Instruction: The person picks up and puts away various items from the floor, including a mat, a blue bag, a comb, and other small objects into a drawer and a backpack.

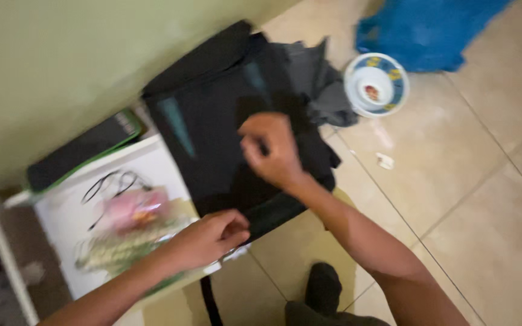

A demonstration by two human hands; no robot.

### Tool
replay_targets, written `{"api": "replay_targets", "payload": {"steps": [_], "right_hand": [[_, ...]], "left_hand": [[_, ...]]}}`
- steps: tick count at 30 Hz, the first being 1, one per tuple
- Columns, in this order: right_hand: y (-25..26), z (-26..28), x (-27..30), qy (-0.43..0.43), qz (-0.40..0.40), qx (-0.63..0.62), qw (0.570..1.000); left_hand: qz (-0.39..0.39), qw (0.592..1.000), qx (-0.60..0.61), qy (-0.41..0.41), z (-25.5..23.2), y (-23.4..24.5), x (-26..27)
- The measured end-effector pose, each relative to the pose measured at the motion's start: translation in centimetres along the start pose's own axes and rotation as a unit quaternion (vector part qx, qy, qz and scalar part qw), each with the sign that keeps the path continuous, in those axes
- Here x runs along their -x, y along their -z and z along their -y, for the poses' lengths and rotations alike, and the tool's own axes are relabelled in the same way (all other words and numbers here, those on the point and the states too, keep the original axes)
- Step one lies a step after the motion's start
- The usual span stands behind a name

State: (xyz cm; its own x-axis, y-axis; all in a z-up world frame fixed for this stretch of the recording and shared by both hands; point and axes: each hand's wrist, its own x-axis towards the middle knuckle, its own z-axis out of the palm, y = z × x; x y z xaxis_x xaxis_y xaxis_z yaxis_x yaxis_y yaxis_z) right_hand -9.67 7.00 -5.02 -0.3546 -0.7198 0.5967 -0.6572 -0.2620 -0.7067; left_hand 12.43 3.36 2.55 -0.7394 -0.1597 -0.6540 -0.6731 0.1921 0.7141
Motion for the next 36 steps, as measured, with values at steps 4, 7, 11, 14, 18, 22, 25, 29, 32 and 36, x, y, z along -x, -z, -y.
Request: {"api": "replay_targets", "payload": {"steps": [4, 7, 11, 14, 18, 22, 25, 29, 32, 36], "right_hand": [[5.7, -13.6, 3.6, -0.229, -0.187, 0.038, 0.955], [8.3, -22.4, 9.3, -0.353, -0.335, 0.028, 0.873], [11.1, -28.3, 15.1, -0.595, -0.411, -0.107, 0.682], [12.8, -30.5, 15.6, -0.579, -0.384, -0.27, 0.666], [14.5, -30.3, 13.5, -0.629, -0.39, -0.257, 0.621], [15.5, -32.0, 13.1, -0.602, -0.33, -0.216, 0.694], [15.7, -32.5, 13.8, -0.598, -0.33, -0.2, 0.702], [17.5, -29.7, 13.2, -0.62, -0.343, -0.202, 0.677], [19.2, -25.6, 13.0, -0.588, -0.35, -0.218, 0.696], [20.7, -20.0, 12.1, -0.581, -0.289, -0.144, 0.747]], "left_hand": [[-0.059, 0.982, -0.117, -0.139, -4.5, 0.9, -7.3], [-0.091, 0.964, -0.088, -0.232, -6.3, 0.6, -12.6], [-0.092, 0.945, 0.058, -0.308, -8.3, -1.2, -19.9], [-0.071, 0.942, 0.118, -0.305, -9.3, -2.6, -24.1], [-0.075, 0.954, 0.107, -0.269, -9.1, -3.4, -27.4], [-0.086, 0.956, 0.108, -0.261, -7.5, -3.7, -28.9], [-0.096, 0.952, 0.119, -0.264, -6.4, -3.8, -29.0], [-0.104, 0.944, 0.146, -0.276, -5.2, -4.3, -29.4], [-0.109, 0.935, 0.181, -0.286, -4.5, -4.4, -29.8], [-0.113, 0.938, 0.214, -0.248, -4.6, -4.0, -27.9]]}}
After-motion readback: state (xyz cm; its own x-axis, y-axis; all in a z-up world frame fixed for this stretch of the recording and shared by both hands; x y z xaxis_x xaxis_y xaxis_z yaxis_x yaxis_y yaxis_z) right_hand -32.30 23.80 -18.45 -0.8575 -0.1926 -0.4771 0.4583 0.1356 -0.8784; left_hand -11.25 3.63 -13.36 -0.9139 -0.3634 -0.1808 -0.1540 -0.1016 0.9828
